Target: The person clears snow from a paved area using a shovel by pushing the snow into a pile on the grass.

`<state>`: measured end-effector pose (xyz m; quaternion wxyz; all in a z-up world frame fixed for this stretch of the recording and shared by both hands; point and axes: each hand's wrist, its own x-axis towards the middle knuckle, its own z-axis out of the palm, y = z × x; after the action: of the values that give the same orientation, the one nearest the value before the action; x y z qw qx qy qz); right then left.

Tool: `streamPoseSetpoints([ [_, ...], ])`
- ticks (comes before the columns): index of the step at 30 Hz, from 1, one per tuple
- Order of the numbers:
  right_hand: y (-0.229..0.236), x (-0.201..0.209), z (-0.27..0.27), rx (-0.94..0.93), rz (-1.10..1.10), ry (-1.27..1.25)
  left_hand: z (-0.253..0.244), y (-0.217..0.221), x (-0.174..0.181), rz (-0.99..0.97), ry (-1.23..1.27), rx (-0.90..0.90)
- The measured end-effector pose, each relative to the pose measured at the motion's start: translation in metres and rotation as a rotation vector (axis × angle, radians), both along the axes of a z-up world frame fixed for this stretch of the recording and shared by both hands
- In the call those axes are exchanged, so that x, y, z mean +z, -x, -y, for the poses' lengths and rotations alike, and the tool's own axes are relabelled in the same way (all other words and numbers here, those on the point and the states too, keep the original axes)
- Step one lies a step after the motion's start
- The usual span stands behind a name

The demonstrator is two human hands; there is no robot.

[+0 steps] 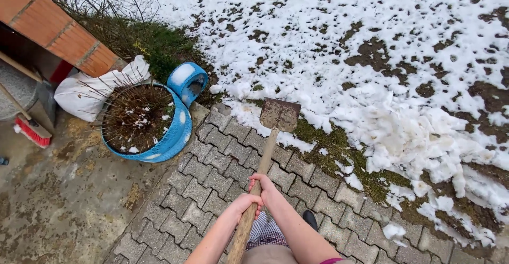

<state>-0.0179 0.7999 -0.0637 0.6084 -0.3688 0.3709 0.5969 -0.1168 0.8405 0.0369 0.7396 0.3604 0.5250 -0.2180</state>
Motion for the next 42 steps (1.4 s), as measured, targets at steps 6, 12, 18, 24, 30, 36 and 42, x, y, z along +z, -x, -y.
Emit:
streamPoseSetpoints([
  [6, -0.021, -0.042, -0.02, -0.241, -0.095, -0.004, -0.037, -0.04, -0.019, -0.067, 0.048, -0.177],
  [12, -0.068, -0.114, -0.027, -0.317, -0.148, 0.136, -0.055, -0.096, -0.106, -0.155, 0.089, -0.279],
  [18, -0.132, -0.19, -0.032, -0.352, -0.298, 0.119, -0.071, -0.176, -0.153, -0.23, 0.099, -0.424],
  [24, -0.192, -0.231, -0.031, -0.334, -0.207, 0.194, -0.073, -0.245, -0.189, -0.264, 0.105, -0.401],
  [30, -0.225, -0.256, -0.04, -0.382, -0.26, 0.22, -0.08, -0.273, -0.243, -0.241, 0.127, -0.347],
  [36, -0.254, -0.277, -0.057, -0.374, -0.212, 0.178, -0.102, -0.299, -0.284, -0.166, 0.136, -0.34],
  [42, -0.275, -0.293, -0.082, -0.398, -0.259, 0.212, -0.132, -0.323, -0.288, -0.155, 0.151, -0.368],
])
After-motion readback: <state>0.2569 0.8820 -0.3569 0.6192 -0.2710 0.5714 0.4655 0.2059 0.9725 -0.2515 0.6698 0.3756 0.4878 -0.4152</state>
